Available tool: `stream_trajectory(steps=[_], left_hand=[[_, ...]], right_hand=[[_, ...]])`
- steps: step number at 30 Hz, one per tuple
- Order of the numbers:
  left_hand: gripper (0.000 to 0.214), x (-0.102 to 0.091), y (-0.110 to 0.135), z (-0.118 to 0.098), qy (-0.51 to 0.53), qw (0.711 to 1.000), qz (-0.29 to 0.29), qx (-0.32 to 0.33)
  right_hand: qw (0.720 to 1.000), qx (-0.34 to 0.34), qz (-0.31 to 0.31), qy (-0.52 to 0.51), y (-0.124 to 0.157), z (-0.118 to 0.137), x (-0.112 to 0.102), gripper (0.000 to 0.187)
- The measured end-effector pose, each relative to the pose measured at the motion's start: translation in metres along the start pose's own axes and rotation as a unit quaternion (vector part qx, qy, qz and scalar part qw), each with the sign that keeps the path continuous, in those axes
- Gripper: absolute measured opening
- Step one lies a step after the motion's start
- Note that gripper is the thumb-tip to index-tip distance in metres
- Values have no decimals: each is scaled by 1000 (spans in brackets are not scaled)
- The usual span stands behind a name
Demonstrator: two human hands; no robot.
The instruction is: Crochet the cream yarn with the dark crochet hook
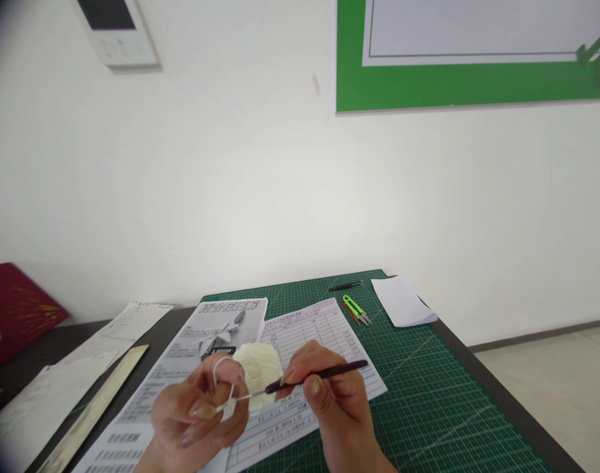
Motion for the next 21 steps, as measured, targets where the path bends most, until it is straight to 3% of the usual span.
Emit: stream_trajectory(steps=[12, 21], left_hand=[[42, -1, -1, 0, 0, 1000, 11, 12], [42, 1, -4, -2, -4, 1000, -6, 17]], right_hand=[[992, -55, 30, 106, -1, 13, 2, 18], [949, -147, 94, 262, 2, 31, 11, 16]])
Point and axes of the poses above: each hand's wrist, its own y-axis away from the middle knuckle, its own x-axis out of the palm, z = x × y, the point moved 5 cm from there along -y, towards the middle knuckle, and after that the axes turned 13 degrees about z, right-handed, at the moved point
